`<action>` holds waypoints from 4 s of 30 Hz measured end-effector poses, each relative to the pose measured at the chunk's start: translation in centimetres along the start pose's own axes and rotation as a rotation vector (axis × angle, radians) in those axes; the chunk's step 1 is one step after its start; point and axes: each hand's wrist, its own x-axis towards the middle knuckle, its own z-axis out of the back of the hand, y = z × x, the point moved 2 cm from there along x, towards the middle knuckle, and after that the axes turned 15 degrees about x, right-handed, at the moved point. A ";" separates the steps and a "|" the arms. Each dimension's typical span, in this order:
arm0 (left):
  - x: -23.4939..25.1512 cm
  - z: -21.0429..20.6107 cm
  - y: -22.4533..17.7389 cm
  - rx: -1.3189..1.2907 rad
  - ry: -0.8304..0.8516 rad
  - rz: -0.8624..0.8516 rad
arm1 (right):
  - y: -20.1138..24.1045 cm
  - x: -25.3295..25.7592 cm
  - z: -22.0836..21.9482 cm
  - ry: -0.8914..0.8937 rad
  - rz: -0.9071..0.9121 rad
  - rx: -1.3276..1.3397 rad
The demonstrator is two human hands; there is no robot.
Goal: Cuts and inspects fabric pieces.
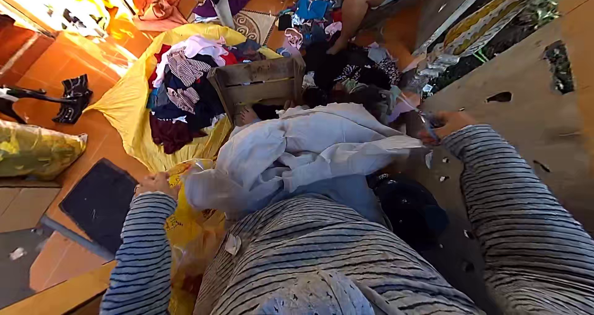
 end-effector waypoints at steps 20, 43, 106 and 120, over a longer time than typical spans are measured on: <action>-3.1 -2.5 -16.9 -0.585 -0.337 -0.913 | 14.6 -11.0 -19.6 0.580 0.572 0.771; -3.3 -2.2 -15.9 -0.844 -0.550 -0.909 | 14.2 -10.8 -14.4 0.462 0.588 0.828; -2.6 2.9 -23.9 -0.307 -0.576 -0.841 | 23.5 -7.2 -4.6 0.073 0.382 1.094; -3.0 12.6 -13.0 -0.399 -0.894 -1.040 | 23.9 -10.2 -0.6 0.349 0.843 0.488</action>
